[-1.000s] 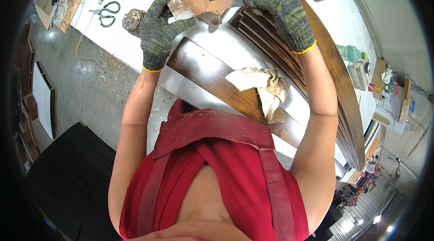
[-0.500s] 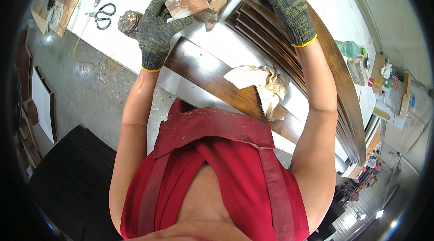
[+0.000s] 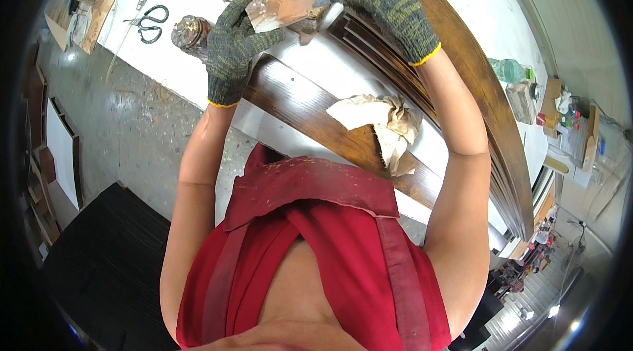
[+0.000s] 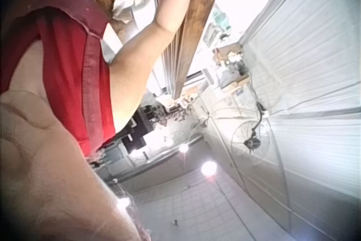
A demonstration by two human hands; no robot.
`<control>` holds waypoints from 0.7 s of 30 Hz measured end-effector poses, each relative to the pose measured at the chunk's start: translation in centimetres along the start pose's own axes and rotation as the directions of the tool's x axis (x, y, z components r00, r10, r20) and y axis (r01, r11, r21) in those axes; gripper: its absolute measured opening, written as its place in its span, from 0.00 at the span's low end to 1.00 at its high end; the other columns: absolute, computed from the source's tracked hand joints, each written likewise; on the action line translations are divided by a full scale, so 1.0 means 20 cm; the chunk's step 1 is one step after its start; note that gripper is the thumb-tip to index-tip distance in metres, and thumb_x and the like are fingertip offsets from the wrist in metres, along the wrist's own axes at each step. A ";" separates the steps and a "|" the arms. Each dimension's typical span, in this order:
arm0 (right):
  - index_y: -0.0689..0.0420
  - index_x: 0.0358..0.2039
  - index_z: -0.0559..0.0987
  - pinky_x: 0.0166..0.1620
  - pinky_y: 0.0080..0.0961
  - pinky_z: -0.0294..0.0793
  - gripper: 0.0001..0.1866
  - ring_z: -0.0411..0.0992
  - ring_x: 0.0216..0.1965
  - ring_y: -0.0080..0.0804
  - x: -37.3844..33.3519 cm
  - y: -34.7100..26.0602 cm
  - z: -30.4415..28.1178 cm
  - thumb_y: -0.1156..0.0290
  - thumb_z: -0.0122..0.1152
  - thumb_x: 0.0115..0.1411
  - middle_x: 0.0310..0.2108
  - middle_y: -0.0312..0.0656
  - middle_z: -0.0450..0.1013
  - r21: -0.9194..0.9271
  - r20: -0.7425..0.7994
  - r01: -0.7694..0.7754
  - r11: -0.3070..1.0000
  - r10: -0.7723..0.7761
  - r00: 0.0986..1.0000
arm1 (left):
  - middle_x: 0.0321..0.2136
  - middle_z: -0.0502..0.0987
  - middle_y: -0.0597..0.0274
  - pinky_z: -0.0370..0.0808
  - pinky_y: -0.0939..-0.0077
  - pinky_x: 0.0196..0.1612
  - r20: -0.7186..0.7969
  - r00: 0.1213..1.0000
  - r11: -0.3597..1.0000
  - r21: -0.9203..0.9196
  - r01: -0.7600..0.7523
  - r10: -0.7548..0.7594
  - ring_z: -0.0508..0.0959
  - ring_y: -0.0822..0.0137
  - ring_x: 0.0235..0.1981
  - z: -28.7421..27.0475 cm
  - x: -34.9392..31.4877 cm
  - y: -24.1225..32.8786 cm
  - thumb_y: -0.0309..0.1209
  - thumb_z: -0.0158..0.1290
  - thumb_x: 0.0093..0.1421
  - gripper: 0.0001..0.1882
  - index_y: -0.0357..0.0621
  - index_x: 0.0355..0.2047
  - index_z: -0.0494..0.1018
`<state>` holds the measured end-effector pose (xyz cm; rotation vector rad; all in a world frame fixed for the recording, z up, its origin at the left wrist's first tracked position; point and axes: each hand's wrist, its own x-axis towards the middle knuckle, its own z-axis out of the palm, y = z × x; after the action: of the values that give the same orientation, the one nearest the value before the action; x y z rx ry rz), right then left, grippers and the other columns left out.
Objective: The person sands and wipes long wood planks with a sanding block and a cloth, handling the planks one at a time on a workbench.
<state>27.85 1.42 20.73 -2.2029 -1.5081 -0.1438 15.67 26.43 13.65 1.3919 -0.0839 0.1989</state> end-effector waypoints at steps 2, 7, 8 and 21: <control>0.57 0.45 0.82 0.50 0.32 0.79 0.15 0.78 0.47 0.41 0.01 0.01 -0.01 0.80 0.57 0.58 0.45 0.46 0.78 -0.035 -0.092 -0.031 0.999 0.028 0.995 | 0.57 0.71 0.51 0.75 0.69 0.57 -0.007 1.000 1.000 0.008 0.006 -0.006 0.73 0.62 0.56 0.00 -0.01 0.01 0.21 0.65 0.50 0.38 0.34 0.61 0.63; 0.57 0.45 0.82 0.49 0.33 0.80 0.15 0.78 0.46 0.40 0.04 0.00 -0.02 0.81 0.58 0.56 0.45 0.46 0.79 -0.107 -0.084 0.094 0.990 -0.103 0.991 | 0.56 0.72 0.51 0.74 0.70 0.58 -0.003 1.000 0.998 -0.054 0.014 -0.014 0.73 0.63 0.56 0.02 -0.02 0.05 0.21 0.65 0.50 0.37 0.34 0.61 0.63; 0.56 0.45 0.82 0.49 0.32 0.80 0.15 0.78 0.45 0.39 0.04 -0.01 -0.02 0.81 0.59 0.56 0.45 0.46 0.79 -0.056 -0.074 0.011 0.998 -0.015 0.997 | 0.54 0.74 0.50 0.75 0.70 0.56 -0.013 1.000 1.000 -0.027 -0.004 0.004 0.75 0.63 0.54 0.02 -0.02 0.05 0.23 0.67 0.49 0.38 0.34 0.60 0.63; 0.57 0.34 0.85 0.28 0.27 0.73 0.09 0.72 0.23 0.30 0.36 0.47 -0.19 0.67 0.67 0.55 0.23 0.38 0.77 0.440 0.112 -0.678 0.589 0.713 0.692 | 0.49 0.77 0.51 0.76 0.71 0.52 0.014 0.997 0.759 0.648 -0.064 0.073 0.78 0.62 0.48 -0.05 -0.21 -0.17 0.32 0.72 0.45 0.44 0.36 0.61 0.63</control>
<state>39.84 3.24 23.52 -2.1742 -0.4460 0.3483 12.09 26.49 9.41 2.0906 -0.0570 0.3175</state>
